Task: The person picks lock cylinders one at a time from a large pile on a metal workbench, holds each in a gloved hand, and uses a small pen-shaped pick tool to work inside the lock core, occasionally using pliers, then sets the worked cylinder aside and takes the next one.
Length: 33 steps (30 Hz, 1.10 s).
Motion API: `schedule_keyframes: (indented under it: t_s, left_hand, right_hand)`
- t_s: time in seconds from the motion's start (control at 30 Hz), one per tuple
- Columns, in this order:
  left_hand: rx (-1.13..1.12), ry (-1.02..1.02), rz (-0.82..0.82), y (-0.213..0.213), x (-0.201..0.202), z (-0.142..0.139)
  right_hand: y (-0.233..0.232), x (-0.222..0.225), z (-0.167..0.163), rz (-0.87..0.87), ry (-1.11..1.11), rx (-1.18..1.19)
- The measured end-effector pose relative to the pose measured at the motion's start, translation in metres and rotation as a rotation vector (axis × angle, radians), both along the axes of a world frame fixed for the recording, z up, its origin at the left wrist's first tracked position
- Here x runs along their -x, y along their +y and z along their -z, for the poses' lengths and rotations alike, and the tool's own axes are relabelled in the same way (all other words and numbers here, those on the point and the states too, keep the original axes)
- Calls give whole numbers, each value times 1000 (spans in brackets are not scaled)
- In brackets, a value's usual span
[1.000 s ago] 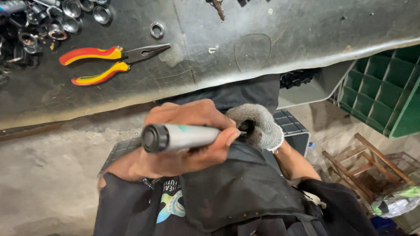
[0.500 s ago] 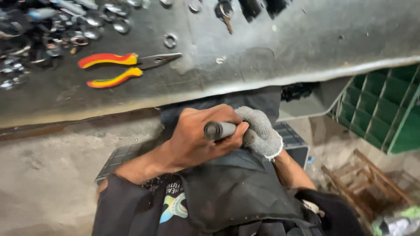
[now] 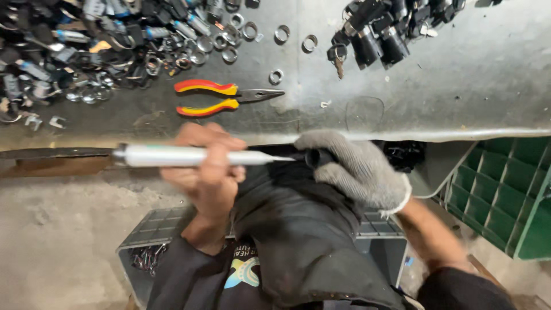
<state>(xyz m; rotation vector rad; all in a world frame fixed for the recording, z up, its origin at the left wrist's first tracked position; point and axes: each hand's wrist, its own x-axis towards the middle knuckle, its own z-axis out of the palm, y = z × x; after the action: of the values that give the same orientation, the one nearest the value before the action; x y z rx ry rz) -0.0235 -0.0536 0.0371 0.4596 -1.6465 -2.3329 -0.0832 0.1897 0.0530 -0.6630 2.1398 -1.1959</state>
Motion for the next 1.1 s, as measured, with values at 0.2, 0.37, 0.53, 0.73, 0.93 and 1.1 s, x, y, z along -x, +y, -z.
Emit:
schedule_keyframes:
  t_s: [0.2, 0.37, 0.53, 0.73, 0.93, 1.1]
  left_hand:
    - [-11, 58, -100, -11, 0, 2]
    - [65, 94, -125, -18, -12, -1]
    - [100, -44, -62, -21, -8, 12]
    - [124, -115, 184, 5, 16, 19]
    - [470, 67, 482, 55, 38, 13]
    - [615, 87, 570, 78, 45, 10]
  right_hand:
    - [-68, 92, -29, -89, 360, 150]
    - [-104, 126, -23, -1, 765, 408]
    - [-50, 100, -24, 112, 743, 486]
    - [1, 12, 13, 536, 363, 535]
    - [39, -52, 33, 718, 225, 401]
    - [85, -107, 45, 780, 277, -50]
